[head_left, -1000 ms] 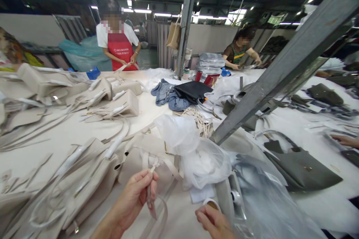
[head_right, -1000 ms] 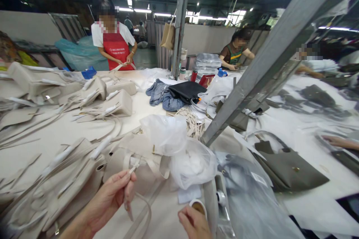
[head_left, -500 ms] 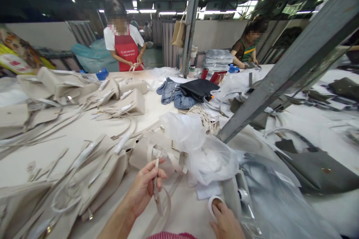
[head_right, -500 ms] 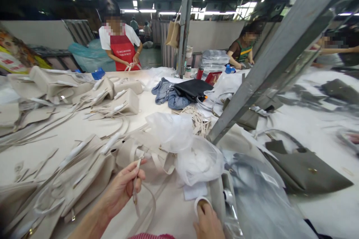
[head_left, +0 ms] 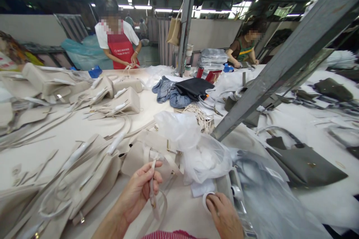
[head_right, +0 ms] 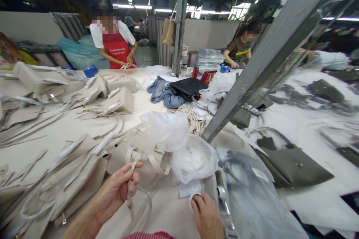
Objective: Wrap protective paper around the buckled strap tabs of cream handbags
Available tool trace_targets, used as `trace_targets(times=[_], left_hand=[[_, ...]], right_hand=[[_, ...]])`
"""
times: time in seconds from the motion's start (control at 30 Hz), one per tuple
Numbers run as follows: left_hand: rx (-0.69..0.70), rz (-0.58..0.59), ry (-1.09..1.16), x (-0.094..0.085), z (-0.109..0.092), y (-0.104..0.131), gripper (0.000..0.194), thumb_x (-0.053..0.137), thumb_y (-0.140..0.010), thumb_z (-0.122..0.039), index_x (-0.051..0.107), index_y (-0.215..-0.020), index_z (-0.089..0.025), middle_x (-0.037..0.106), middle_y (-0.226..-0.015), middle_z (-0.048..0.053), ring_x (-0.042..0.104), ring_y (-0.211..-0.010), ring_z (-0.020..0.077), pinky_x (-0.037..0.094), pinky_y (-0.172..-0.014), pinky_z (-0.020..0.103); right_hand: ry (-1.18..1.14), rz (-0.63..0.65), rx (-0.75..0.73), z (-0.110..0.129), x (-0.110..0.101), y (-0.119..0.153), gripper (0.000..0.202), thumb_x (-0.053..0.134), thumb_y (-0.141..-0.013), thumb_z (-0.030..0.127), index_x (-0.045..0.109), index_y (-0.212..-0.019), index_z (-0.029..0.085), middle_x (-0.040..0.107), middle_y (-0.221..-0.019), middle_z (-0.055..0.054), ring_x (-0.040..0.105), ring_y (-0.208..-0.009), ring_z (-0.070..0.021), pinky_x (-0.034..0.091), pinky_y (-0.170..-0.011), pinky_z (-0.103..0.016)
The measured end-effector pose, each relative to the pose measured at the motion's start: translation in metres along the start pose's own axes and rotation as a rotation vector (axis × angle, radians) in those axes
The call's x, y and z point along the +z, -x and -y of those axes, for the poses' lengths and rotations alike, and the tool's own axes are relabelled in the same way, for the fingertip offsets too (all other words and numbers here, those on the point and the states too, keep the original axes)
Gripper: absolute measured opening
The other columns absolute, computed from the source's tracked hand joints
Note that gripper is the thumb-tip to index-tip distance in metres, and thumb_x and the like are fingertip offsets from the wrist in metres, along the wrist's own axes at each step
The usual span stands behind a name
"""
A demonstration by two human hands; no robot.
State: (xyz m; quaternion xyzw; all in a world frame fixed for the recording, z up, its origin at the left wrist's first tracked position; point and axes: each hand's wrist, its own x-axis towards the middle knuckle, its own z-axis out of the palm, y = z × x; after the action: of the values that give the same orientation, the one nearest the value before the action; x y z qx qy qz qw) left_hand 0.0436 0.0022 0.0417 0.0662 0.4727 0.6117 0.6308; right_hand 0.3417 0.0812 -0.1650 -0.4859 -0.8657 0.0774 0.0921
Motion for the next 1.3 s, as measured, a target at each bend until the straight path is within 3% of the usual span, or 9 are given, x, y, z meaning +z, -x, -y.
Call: trace_targets(times=[0.13, 0.27, 0.47, 0.57, 0.67, 0.87, 1.07, 1.23, 1.3], left_hand=[[-0.002, -0.015, 0.011, 0.001, 0.003, -0.003, 0.033, 0.07, -0.076, -0.025, 0.058, -0.105, -0.013, 0.062, -0.066, 0.0, 0.052, -0.047, 0.0056, 0.041, -0.045, 0.014], [-0.003, -0.026, 0.003, 0.0, 0.001, -0.002, 0.027, 0.064, -0.08, -0.02, 0.057, -0.104, -0.011, 0.063, -0.067, 0.002, 0.054, -0.048, 0.0068, 0.043, -0.047, 0.016], [-0.015, -0.015, 0.017, -0.007, 0.002, 0.003, 0.024, 0.061, -0.081, -0.017, 0.056, -0.103, -0.008, 0.066, -0.075, 0.008, 0.061, -0.059, 0.0115, 0.049, -0.056, 0.021], [-0.015, -0.011, 0.027, -0.008, 0.004, 0.003, 0.022, 0.059, -0.082, -0.015, 0.056, -0.102, -0.008, 0.065, -0.076, 0.008, 0.061, -0.06, 0.0117, 0.048, -0.057, 0.021], [-0.01, -0.005, 0.029, -0.007, 0.004, 0.003, 0.02, 0.057, -0.082, -0.014, 0.056, -0.101, -0.007, 0.065, -0.074, 0.008, 0.06, -0.059, 0.0114, 0.047, -0.056, 0.021], [-0.01, -0.005, 0.045, -0.01, 0.005, 0.005, 0.02, 0.061, -0.08, -0.015, 0.057, -0.098, -0.009, 0.066, -0.073, 0.008, 0.06, -0.058, 0.0112, 0.047, -0.056, 0.021], [-0.001, 0.006, 0.043, -0.012, 0.007, 0.006, 0.02, 0.063, -0.079, -0.017, 0.057, -0.095, -0.009, 0.066, -0.073, 0.007, 0.06, -0.057, 0.0108, 0.045, -0.055, 0.021], [-0.006, 0.004, 0.038, -0.012, 0.008, 0.005, 0.018, 0.062, -0.079, -0.017, 0.057, -0.094, -0.009, 0.065, -0.073, 0.007, 0.06, -0.057, 0.0108, 0.045, -0.056, 0.021], [-0.007, 0.001, 0.034, -0.013, 0.007, 0.004, 0.018, 0.061, -0.08, -0.017, 0.057, -0.095, -0.008, 0.065, -0.073, 0.007, 0.059, -0.058, 0.0107, 0.045, -0.056, 0.021]], right_hand=[[0.178, 0.123, 0.007, 0.026, -0.003, -0.035, 0.028, 0.058, -0.083, 0.023, 0.063, -0.11, 0.019, 0.062, -0.106, -0.011, 0.055, -0.096, -0.0276, 0.04, -0.081, -0.039], [0.224, 0.211, -0.029, 0.04, 0.013, -0.051, 0.022, 0.051, -0.084, 0.012, 0.068, -0.097, 0.018, 0.065, -0.097, -0.012, 0.056, -0.093, -0.0298, 0.037, -0.08, -0.042], [0.165, 0.255, -0.079, 0.025, 0.016, -0.049, 0.021, 0.047, -0.088, 0.015, 0.067, -0.084, 0.022, 0.067, -0.091, -0.006, 0.059, -0.088, -0.0238, 0.037, -0.077, -0.037], [0.148, 0.273, -0.082, 0.021, 0.014, -0.049, 0.02, 0.047, -0.089, 0.018, 0.066, -0.093, 0.022, 0.066, -0.097, -0.006, 0.06, -0.091, -0.0215, 0.038, -0.078, -0.034], [0.16, 0.276, -0.078, 0.024, 0.015, -0.051, 0.024, 0.052, -0.085, 0.019, 0.064, -0.106, 0.02, 0.064, -0.107, -0.01, 0.059, -0.098, -0.0256, 0.039, -0.079, -0.036], [0.193, 0.282, -0.114, 0.029, 0.016, -0.048, 0.036, 0.037, -0.086, 0.003, 0.068, -0.093, 0.02, 0.067, -0.097, -0.009, 0.061, -0.09, -0.0245, 0.038, -0.077, -0.038], [0.186, 0.259, -0.142, 0.032, 0.016, -0.043, 0.022, 0.051, -0.087, 0.026, 0.063, -0.104, 0.019, 0.065, -0.103, -0.011, 0.059, -0.095, -0.0267, 0.039, -0.079, -0.038], [0.18, 0.28, -0.152, 0.033, 0.024, -0.045, 0.029, 0.039, -0.085, 0.004, 0.065, -0.09, 0.017, 0.067, -0.092, -0.009, 0.062, -0.087, -0.0241, 0.039, -0.075, -0.036], [0.152, 0.293, -0.168, 0.028, 0.027, -0.047, 0.032, 0.036, -0.086, 0.003, 0.064, -0.089, 0.017, 0.068, -0.09, -0.008, 0.063, -0.086, -0.0224, 0.04, -0.073, -0.033]])
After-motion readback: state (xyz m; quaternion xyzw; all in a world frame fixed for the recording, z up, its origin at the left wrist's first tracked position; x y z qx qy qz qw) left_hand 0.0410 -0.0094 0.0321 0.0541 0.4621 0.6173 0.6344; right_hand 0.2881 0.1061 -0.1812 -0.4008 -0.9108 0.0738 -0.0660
